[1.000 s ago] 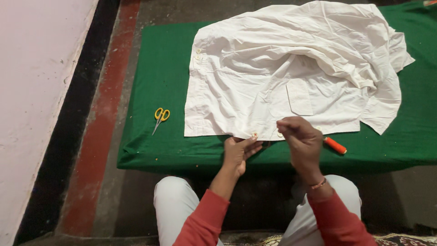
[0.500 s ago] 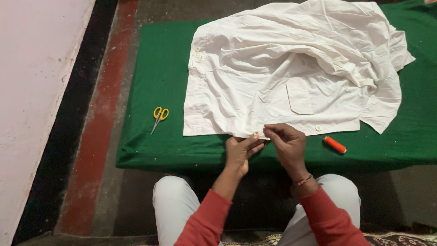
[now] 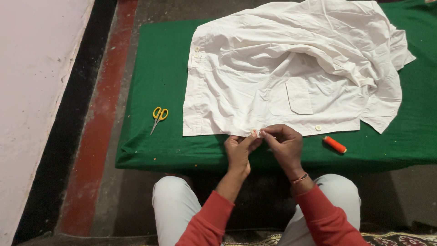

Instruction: The person sits on the floor with a white shirt laid on a green mat and sews a button onto the shirt's front placket using a needle and thread, pushing the needle through the fabric and button repeatedly. They then pick up scissors, cut the thread, and smooth the shirt flat with both hands.

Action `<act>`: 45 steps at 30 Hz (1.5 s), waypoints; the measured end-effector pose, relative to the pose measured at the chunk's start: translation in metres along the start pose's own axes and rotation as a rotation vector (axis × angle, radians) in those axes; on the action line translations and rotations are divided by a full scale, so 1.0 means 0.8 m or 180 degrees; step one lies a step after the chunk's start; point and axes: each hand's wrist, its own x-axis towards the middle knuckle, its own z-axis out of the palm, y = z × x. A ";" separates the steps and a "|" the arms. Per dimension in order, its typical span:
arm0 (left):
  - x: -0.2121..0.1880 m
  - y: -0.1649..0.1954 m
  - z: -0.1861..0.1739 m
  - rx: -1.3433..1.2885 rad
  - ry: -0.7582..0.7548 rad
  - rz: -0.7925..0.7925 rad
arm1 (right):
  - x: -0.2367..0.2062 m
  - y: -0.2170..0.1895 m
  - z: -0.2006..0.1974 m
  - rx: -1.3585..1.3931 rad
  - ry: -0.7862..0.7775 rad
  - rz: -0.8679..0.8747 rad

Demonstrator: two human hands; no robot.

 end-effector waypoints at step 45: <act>0.002 -0.008 -0.008 0.1196 0.0390 0.0744 | 0.026 -0.051 0.016 -0.2184 -0.0797 -0.1010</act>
